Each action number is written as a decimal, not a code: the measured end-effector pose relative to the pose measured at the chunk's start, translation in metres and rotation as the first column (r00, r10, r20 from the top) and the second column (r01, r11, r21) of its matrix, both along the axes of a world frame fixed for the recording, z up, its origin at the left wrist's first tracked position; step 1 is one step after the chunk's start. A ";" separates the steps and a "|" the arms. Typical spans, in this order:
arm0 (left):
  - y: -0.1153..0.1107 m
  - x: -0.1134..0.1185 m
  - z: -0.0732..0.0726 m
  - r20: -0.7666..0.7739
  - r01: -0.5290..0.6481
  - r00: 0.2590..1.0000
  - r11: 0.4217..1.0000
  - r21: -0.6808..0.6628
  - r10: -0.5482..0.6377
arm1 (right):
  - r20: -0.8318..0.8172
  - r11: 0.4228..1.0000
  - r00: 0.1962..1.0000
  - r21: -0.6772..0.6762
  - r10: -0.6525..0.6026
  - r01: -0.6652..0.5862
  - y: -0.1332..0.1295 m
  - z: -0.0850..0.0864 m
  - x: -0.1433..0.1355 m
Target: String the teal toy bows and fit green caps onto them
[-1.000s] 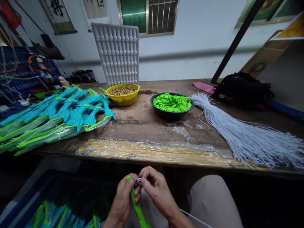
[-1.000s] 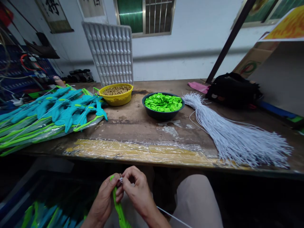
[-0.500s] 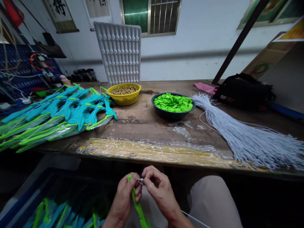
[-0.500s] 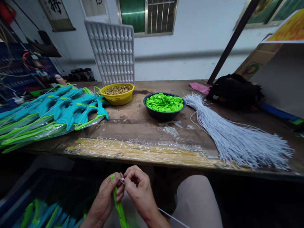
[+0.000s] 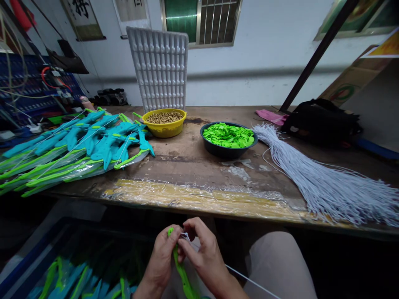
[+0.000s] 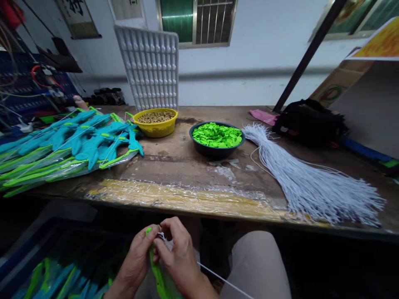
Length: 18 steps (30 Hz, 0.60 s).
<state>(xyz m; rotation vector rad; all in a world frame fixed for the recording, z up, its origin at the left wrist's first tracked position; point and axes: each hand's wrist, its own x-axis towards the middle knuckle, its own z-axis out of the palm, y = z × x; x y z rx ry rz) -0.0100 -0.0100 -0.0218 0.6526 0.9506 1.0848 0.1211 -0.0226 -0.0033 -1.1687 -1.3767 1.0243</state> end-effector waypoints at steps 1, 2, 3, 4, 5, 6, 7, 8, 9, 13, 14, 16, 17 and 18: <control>0.000 0.000 0.000 -0.004 0.000 1.000 1.000 0.004 0.000 | 0.027 1.000 1.000 0.016 0.006 -0.007 0.000 0.000 -0.001; 0.000 0.000 -0.001 -0.007 0.002 1.000 1.000 0.008 -0.002 | 0.051 0.999 0.999 0.032 0.013 -0.015 -0.001 0.000 -0.002; -0.001 0.000 -0.001 -0.010 0.004 1.000 1.000 0.014 -0.004 | 0.073 0.999 0.997 0.048 0.018 -0.022 -0.001 0.000 -0.002; -0.001 0.000 -0.002 -0.014 0.008 1.000 1.000 0.020 -0.007 | 0.096 0.997 0.995 0.066 0.020 -0.026 -0.001 0.000 -0.002; -0.001 0.000 -0.002 -0.018 0.010 1.000 1.000 0.025 -0.009 | 0.122 0.996 0.992 0.087 0.018 -0.029 0.000 0.000 -0.002; -0.002 0.000 -0.002 -0.024 0.012 1.000 0.999 0.030 -0.011 | 0.151 0.993 0.988 0.113 0.014 -0.031 0.000 0.000 -0.002; -0.002 0.000 -0.002 -0.030 0.014 0.999 0.999 0.034 -0.013 | 0.182 0.989 0.983 0.144 0.006 -0.033 0.000 0.001 -0.001; -0.002 -0.001 -0.001 -0.036 0.017 0.999 0.999 0.038 -0.016 | 0.215 0.983 0.977 0.180 -0.004 -0.035 0.000 0.001 0.000; -0.003 -0.001 -0.001 -0.041 0.022 0.999 0.999 0.042 -0.020 | 0.250 0.976 0.968 0.216 -0.017 -0.038 0.000 0.003 0.001; -0.003 -0.002 -0.002 -0.049 0.038 0.998 0.998 0.045 -0.036 | 0.382 0.936 0.922 0.341 -0.059 -0.081 -0.004 0.013 0.011; -0.003 -0.003 -0.003 -0.047 0.035 0.998 0.999 0.041 -0.033 | 0.415 0.924 0.907 0.369 -0.070 -0.098 -0.006 0.014 0.015; -0.003 -0.003 -0.006 -0.035 0.025 0.999 0.999 0.029 -0.024 | 0.512 0.880 0.850 0.452 -0.126 -0.142 -0.010 0.015 0.022; -0.003 -0.003 -0.007 -0.024 0.025 0.999 0.999 0.021 -0.024 | 0.575 0.851 0.800 0.495 -0.171 -0.174 -0.011 0.012 0.026; -0.003 -0.002 -0.009 -0.010 0.031 0.999 0.999 0.012 -0.031 | 0.632 0.815 0.740 0.541 -0.230 -0.209 -0.010 0.008 0.029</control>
